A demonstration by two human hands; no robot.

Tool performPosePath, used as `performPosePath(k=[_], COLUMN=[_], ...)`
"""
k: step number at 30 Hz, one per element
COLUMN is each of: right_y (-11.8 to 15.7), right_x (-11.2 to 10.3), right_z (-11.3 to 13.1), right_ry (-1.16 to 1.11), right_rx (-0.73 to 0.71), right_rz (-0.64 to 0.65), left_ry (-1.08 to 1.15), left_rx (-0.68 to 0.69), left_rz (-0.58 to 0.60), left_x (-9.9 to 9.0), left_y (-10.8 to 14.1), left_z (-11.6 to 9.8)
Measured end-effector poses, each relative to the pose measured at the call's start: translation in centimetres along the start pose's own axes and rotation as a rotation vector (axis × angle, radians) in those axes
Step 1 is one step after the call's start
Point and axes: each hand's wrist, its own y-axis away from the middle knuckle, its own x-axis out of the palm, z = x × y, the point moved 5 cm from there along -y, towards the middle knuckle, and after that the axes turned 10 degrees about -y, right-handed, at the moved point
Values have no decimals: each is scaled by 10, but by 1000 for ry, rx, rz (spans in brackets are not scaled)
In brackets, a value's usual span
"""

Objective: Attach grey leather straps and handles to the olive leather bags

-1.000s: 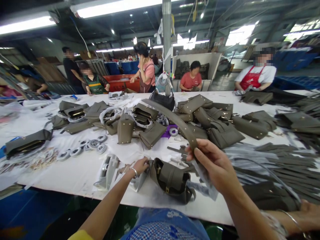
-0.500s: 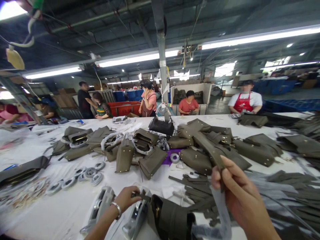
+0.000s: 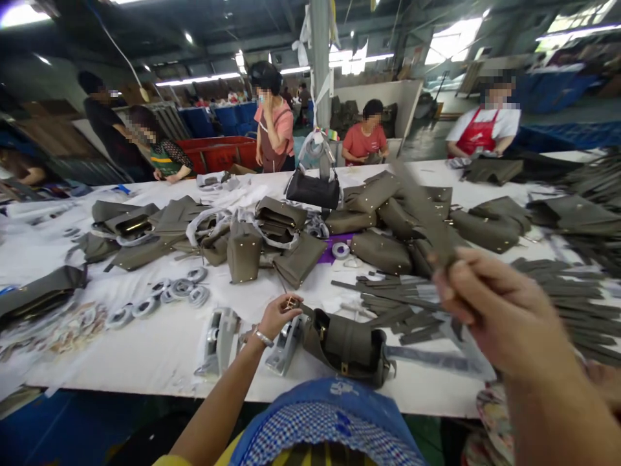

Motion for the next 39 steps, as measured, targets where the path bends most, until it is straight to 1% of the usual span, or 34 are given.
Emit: performPosePath(k=[2,3,4,5,7,10,13,16,20,23,25,27,29,32,34,36,38,39], right_y=[9,12,16,18,24,35,46,52,50,43,36,29,26,24,22,19,17,15], right_x=[52,72,87,98,109,116,119,121,128,140,146,150,154,160,161,160,161,162], right_z=[-29,-47,-66,-84,-117,-156,-185,-204,-208,-205,-203,-199,-193,-187,-185,-184,-182,-180], right_ry=[20,36,56,70,74,41,9,-12,-30,30,152,296,400,555,697,814,892,922], right_rx=[180,265,341,399,469,526,597,642,632,573,478,349,216,68,17,-6,-53,-96], right_rz=[112,182,253,310,385,448,454,440,448,460,388,264,190,173,135,97,102,114], left_ry=[61,88,112,134,191,316,417,469,456,461,463,450,429,314,155,-6,-91,-93], left_rx=[15,24,33,39,31,-40,-87,-85,-55,-43,-21,9,32,94,160,190,182,173], left_rz=[35,56,74,88,92,53,53,80,143,245,315,342,328,304,299,271,234,226], left_x=[1,2,3,4,6,11,18,19,20,33,46,57,62,63,65,69,73,76], left_y=[-3,-4,-5,-6,-8,-10,-10,-10,-11,-11,-12,-13,-16,-21,-22,-21,-21,-20], left_z=[4,6,8,10,16,28,38,41,38,30,22,13,6,-5,-11,-12,-11,-10])
